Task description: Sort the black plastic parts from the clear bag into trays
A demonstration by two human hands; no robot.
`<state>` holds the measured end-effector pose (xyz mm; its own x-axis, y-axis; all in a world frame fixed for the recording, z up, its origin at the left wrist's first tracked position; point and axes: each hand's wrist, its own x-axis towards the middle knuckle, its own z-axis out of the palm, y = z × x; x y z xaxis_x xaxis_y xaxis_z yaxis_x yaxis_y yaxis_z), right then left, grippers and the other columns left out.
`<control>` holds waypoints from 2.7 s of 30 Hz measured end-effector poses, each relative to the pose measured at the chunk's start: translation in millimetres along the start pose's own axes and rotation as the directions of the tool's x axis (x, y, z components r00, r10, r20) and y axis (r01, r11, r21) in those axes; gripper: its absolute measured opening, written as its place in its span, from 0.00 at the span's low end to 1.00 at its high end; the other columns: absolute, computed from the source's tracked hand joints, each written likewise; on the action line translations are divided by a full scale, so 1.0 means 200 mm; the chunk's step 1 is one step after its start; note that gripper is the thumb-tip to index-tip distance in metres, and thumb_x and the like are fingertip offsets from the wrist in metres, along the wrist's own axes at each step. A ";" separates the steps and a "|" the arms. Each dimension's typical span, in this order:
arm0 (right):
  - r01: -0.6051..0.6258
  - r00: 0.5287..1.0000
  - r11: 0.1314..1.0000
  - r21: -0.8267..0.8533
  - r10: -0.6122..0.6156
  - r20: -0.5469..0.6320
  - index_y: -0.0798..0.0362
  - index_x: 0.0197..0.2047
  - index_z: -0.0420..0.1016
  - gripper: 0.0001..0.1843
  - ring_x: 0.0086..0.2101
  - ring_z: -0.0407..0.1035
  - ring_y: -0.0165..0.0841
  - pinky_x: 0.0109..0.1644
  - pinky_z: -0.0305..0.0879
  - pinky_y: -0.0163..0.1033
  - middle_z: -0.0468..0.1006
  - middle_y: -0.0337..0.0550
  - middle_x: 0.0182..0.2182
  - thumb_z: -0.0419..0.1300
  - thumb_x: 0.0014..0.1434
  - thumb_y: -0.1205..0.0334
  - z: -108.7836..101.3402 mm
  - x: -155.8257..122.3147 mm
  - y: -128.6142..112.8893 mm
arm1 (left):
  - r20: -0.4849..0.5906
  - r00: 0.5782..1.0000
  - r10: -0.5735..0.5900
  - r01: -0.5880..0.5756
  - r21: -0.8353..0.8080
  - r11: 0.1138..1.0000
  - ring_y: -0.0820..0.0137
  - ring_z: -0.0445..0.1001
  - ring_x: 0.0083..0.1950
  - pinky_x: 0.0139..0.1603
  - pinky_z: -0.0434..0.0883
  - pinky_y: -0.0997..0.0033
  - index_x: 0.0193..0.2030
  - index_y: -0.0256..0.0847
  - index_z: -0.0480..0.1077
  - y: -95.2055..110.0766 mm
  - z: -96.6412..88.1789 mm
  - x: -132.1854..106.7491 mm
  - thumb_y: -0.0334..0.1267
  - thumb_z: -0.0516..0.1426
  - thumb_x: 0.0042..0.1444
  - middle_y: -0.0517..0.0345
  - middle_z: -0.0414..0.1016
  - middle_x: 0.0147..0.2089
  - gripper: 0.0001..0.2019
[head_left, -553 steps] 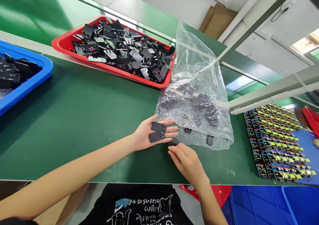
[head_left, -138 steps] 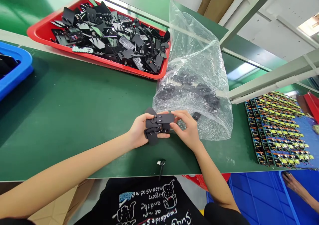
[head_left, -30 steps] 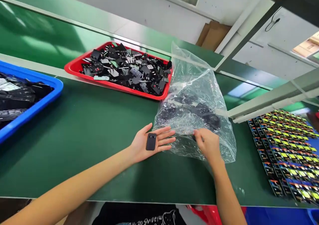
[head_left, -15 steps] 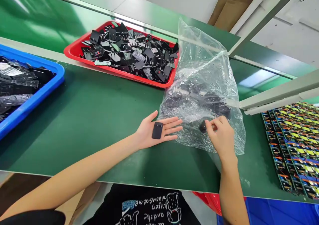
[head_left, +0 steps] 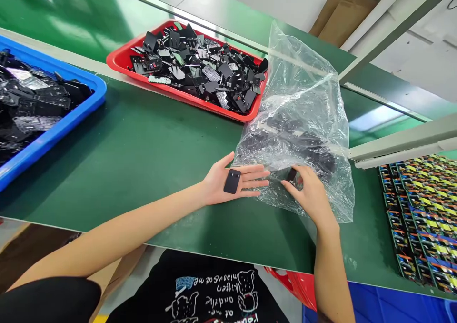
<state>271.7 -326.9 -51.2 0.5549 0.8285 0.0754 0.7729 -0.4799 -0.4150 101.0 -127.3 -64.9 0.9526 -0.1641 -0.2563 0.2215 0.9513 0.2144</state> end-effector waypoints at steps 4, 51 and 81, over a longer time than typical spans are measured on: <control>0.241 0.969 0.909 0.340 -0.205 -0.138 0.49 0.54 0.65 0.20 0.35 0.68 0.35 0.37 0.67 0.42 0.71 0.46 0.41 0.56 0.62 0.50 0.04 -0.03 -0.20 | -0.044 0.999 -0.030 0.030 -0.001 1.000 0.50 0.67 0.60 0.58 0.62 0.49 0.61 0.30 0.62 -0.02 -0.02 0.02 0.57 0.41 0.63 0.39 0.68 0.60 0.34; 0.754 0.629 0.630 0.185 -0.613 -0.478 0.53 0.34 0.69 0.16 0.29 0.65 0.32 0.32 0.64 0.37 0.73 0.43 0.28 0.44 0.68 0.59 0.34 -0.06 -0.45 | -0.185 0.874 -0.449 0.460 0.612 0.644 0.54 0.71 0.28 0.33 0.67 0.52 0.32 0.37 0.75 -0.15 -0.09 0.00 0.70 0.37 0.53 0.48 0.70 0.22 0.40; 0.176 0.968 0.979 0.101 -0.153 -0.199 0.57 0.46 0.73 0.23 0.42 0.73 0.37 0.47 0.70 0.47 0.77 0.50 0.42 0.52 0.64 0.45 0.22 1.15 -0.20 | -0.227 0.974 -0.007 0.042 0.150 0.988 0.71 0.61 0.21 0.28 0.61 0.72 0.64 0.40 0.51 -0.21 -0.10 0.00 0.40 0.54 0.50 0.63 0.66 0.22 0.33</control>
<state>355.4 -104.6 -56.7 0.4797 0.8183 0.3166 0.8235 -0.2953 -0.4844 88.0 -161.0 -93.2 0.8786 -0.1071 -0.4655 0.2904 0.8935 0.3426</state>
